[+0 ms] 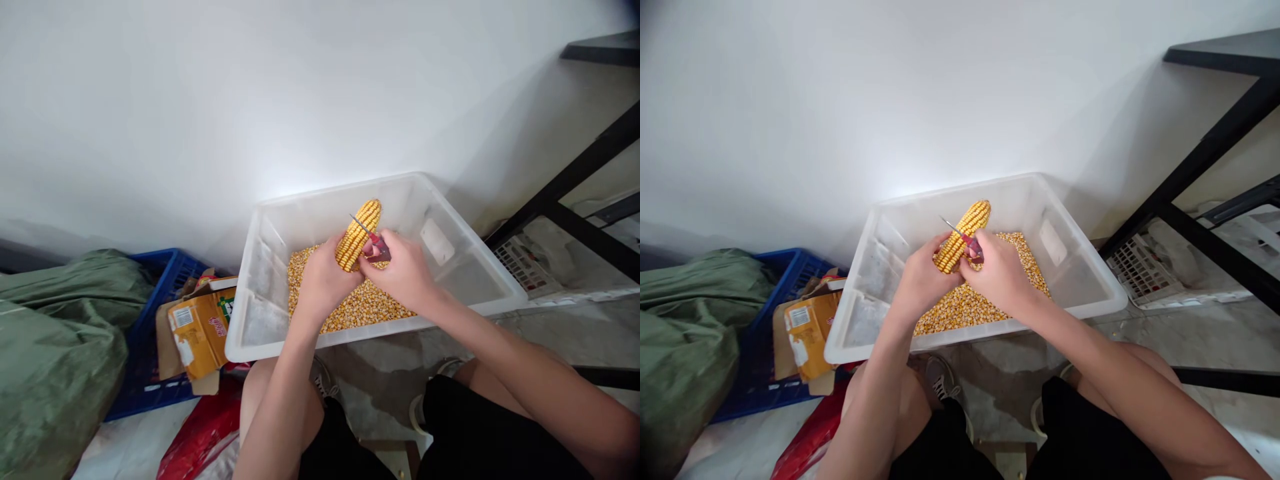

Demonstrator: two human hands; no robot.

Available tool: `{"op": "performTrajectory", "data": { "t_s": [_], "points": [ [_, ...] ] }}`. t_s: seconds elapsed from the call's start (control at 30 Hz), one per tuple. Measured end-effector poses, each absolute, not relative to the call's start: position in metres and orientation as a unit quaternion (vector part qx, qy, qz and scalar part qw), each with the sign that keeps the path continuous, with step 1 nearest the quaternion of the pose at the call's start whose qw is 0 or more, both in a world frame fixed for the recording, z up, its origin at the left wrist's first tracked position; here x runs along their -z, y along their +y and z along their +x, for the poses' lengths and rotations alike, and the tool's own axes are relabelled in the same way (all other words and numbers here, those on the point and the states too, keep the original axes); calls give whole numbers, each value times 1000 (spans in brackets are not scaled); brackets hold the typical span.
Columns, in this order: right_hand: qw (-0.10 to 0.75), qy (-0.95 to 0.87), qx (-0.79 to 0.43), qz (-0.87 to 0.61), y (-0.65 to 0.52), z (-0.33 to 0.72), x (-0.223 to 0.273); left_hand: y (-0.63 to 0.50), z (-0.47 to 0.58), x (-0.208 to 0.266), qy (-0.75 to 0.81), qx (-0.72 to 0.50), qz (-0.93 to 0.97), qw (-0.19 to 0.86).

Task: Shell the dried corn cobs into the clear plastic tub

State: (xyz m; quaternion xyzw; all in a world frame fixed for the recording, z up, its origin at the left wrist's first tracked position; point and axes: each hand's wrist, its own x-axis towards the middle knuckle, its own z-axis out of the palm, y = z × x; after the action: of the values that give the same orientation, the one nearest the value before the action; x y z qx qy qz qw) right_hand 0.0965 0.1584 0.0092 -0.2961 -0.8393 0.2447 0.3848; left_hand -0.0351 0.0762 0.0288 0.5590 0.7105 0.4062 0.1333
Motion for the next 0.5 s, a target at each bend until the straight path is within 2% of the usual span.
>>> {"op": "performTrajectory", "data": {
  "t_s": [0.4,0.5],
  "points": [
    [345,-824,-284,-349,156,97,-19,77,-30,-31,726,-398,545,131],
    [311,-831,-301,-351,160,103,-25,77,-32,-29,738,-398,532,117]
  ]
}}
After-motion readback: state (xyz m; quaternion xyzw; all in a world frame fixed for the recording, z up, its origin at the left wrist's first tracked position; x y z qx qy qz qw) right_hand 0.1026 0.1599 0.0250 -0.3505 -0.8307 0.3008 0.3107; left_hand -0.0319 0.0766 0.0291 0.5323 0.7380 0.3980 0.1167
